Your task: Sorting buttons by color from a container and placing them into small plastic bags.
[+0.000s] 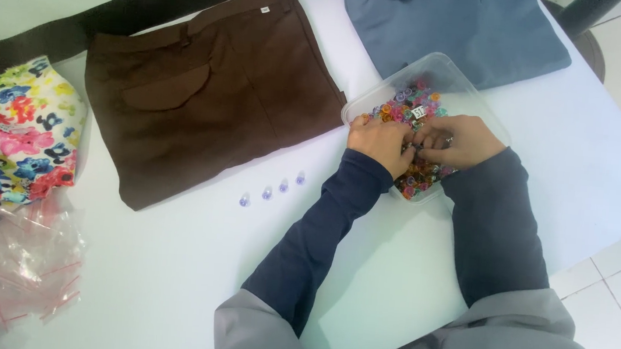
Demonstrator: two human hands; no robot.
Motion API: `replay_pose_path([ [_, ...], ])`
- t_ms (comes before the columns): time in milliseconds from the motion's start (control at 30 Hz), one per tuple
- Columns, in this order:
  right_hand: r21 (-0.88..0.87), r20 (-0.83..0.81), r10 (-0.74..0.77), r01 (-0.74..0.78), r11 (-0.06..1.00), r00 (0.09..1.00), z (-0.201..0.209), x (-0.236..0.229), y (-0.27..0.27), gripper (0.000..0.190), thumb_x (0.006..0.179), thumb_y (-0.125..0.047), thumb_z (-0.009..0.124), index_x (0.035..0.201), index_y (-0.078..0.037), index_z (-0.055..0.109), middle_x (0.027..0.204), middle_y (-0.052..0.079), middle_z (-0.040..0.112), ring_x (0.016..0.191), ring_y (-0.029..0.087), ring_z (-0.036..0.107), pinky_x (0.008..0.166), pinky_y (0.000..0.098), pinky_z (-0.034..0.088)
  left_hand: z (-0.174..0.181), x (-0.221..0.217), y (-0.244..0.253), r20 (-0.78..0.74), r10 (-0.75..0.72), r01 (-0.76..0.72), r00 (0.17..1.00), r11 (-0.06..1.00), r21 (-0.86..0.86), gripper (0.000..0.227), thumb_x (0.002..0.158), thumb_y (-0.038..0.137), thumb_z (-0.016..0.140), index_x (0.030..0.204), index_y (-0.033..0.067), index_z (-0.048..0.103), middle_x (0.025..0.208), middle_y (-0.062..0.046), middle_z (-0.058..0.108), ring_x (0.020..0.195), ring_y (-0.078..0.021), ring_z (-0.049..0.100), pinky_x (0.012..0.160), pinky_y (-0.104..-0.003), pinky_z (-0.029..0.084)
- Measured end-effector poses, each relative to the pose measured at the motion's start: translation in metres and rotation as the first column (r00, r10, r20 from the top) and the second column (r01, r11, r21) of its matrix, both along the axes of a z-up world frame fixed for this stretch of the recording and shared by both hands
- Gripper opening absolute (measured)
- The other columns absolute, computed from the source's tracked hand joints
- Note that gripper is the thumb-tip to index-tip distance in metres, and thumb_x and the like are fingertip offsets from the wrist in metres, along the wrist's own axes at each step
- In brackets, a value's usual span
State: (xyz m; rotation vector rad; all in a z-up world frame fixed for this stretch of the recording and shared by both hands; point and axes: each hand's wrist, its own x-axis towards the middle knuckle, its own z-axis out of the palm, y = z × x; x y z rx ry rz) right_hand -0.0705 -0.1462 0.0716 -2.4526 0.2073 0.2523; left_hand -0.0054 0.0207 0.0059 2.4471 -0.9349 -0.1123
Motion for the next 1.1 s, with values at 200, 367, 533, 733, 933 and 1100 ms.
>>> replay_pose_path([
  [200,-0.164,0.052,0.017,-0.009,0.986,0.998,-0.013,0.001,0.002,0.026,0.086,-0.016,0.080,0.110,-0.009,0.079,0.092,0.014,0.076,0.086,0.034,0.071,0.077,0.0533,0.059,-0.009,0.000,-0.001,0.091,0.049,-0.041,0.995,0.995,-0.086,0.021,0.086,0.037,0.069,0.102,0.0247,0.073,0.090,0.000,0.071,0.094,-0.0203,0.068,0.089,-0.036,0.035],
  [367,-0.114,0.184,-0.022,0.044,0.993,0.983,-0.023,0.006,-0.006,0.019,0.088,-0.021,0.081,0.104,-0.011,0.079,0.089,0.011,0.075,0.081,0.030,0.071,0.073,0.0466,0.059,-0.005,-0.005,-0.002,0.219,0.146,-0.094,0.965,0.968,-0.231,0.035,0.081,0.024,0.068,0.115,0.0194,0.065,0.092,-0.001,0.065,0.093,-0.0222,0.067,0.084,-0.035,0.039],
  [533,0.133,0.365,-0.099,0.053,0.990,0.926,0.012,0.003,0.011,0.018,0.097,-0.024,0.078,0.112,-0.013,0.077,0.095,0.010,0.076,0.088,0.027,0.072,0.078,0.0413,0.058,0.017,-0.011,0.006,0.153,0.239,-0.109,0.959,0.808,-0.578,0.037,0.088,0.015,0.063,0.124,0.0233,0.062,0.100,0.000,0.065,0.097,-0.0213,0.067,0.086,-0.031,0.045],
  [733,0.501,0.397,-0.231,0.001,0.865,0.888,0.023,-0.004,0.048,0.019,0.099,-0.016,0.078,0.114,-0.006,0.073,0.089,0.014,0.074,0.083,0.021,0.071,0.078,0.0363,0.057,0.046,-0.023,0.028,0.134,0.130,0.042,0.983,0.544,-0.838,0.022,0.092,0.002,0.063,0.110,0.0138,0.067,0.091,-0.002,0.062,0.085,-0.0217,0.066,0.082,-0.031,0.054],
  [933,0.565,0.386,-0.193,-0.066,0.823,0.902,0.024,-0.020,0.090,0.016,0.097,-0.015,0.078,0.108,-0.004,0.073,0.089,0.016,0.076,0.083,0.023,0.074,0.076,0.0341,0.058,0.072,-0.043,0.090,0.054,0.098,0.000,0.994,0.483,-0.876,0.019,0.088,0.001,0.070,0.101,0.0144,0.071,0.087,0.001,0.065,0.080,-0.0174,0.068,0.078,-0.030,0.059],
  [1100,0.545,0.498,-0.077,-0.243,0.802,0.864,0.013,-0.034,0.150,0.012,0.087,-0.006,0.080,0.098,-0.006,0.078,0.077,0.008,0.074,0.071,0.015,0.064,0.074,0.0305,0.055,0.067,-0.065,0.162,0.033,0.102,-0.035,0.994,0.596,-0.802,0.021,0.082,-0.005,0.073,0.096,0.0104,0.071,0.079,-0.003,0.065,0.073,-0.0204,0.067,0.073,-0.033,0.060],
])
